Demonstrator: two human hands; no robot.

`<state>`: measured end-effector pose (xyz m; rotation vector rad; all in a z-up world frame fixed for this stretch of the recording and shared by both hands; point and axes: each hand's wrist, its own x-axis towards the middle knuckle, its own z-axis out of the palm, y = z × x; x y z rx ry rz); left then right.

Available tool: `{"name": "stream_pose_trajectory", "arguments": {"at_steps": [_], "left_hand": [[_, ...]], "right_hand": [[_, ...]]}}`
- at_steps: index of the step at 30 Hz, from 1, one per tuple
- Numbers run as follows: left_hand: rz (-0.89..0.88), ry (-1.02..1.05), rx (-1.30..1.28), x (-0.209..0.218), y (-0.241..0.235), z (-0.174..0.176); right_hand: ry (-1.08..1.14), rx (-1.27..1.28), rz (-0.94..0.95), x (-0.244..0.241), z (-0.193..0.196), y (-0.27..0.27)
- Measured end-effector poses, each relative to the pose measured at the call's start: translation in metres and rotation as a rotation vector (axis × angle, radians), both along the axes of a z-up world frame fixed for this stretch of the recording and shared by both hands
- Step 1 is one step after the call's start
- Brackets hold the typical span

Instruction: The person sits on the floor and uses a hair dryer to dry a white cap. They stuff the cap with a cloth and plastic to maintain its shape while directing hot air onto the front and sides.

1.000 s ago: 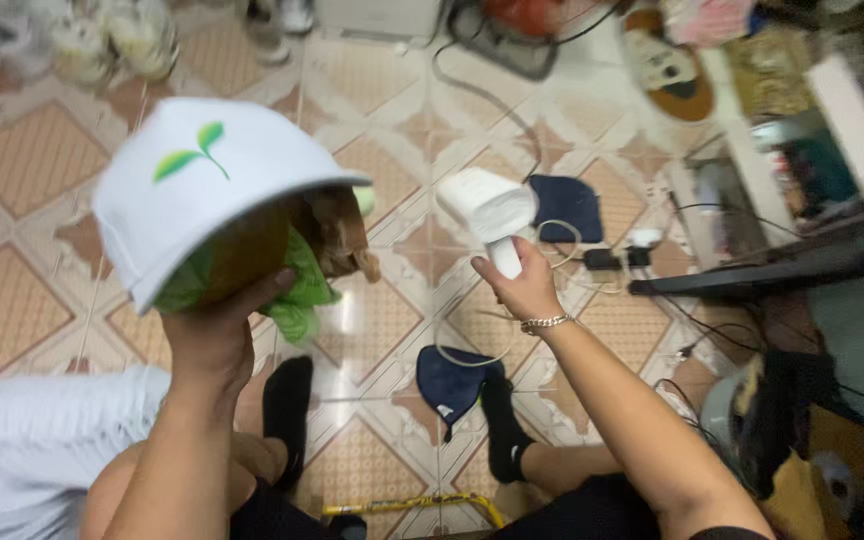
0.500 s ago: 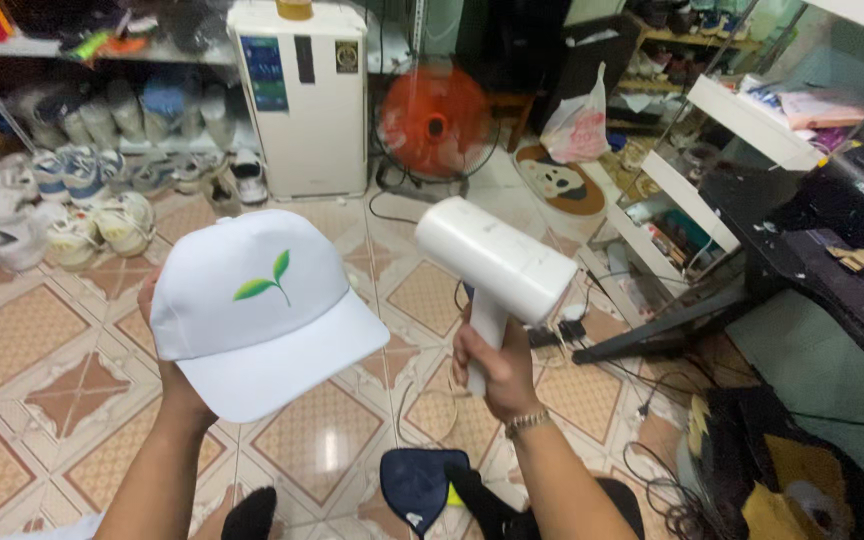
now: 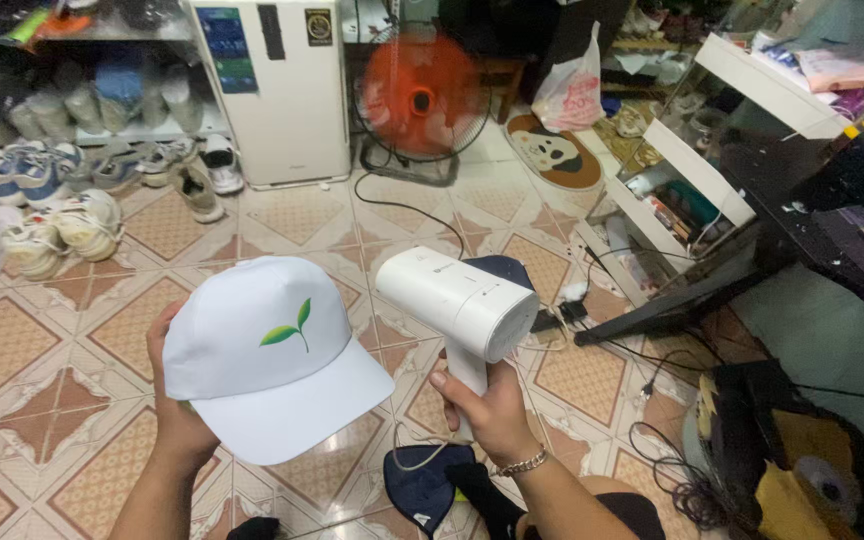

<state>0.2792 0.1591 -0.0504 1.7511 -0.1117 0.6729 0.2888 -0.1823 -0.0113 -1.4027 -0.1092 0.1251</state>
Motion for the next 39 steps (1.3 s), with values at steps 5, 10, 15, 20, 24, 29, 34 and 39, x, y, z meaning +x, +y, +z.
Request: {"name": "stream_pose_trajectory", "arguments": {"at_steps": [5, 10, 15, 20, 24, 29, 34, 39], "left_hand": [[-0.026, 0.04, -0.008, -0.002, -0.01, -0.002], [-0.068, 0.045, -0.062, -0.003, -0.019, 0.0], [-0.085, 0.025, -0.119, -0.004, -0.022, -0.003], [-0.081, 0.023, -0.133, -0.003, -0.023, -0.01], [-0.105, 0.021, -0.166, -0.001, -0.022, -0.011], [-0.093, 0.027, -0.161, -0.004, -0.024, -0.009], [-0.097, 0.041, -0.18, -0.005, -0.023, -0.006], [-0.106, 0.024, -0.191, -0.004, -0.022, -0.007]], "right_hand": [[-0.048, -0.108, -0.143, 0.006, -0.012, 0.001], [-0.294, 0.023, -0.079, 0.01, -0.025, -0.008], [-0.373, 0.123, -0.026, 0.012, -0.031, -0.015], [-0.162, 0.152, -0.168, 0.01, -0.036, -0.016], [-0.233, 0.176, -0.167, 0.009, -0.039, -0.016], [-0.242, 0.238, -0.166, 0.009, -0.043, -0.018], [-0.336, 0.198, -0.168, 0.009, -0.044, -0.016], [-0.327, 0.157, -0.202, 0.009, -0.04, -0.013]]}}
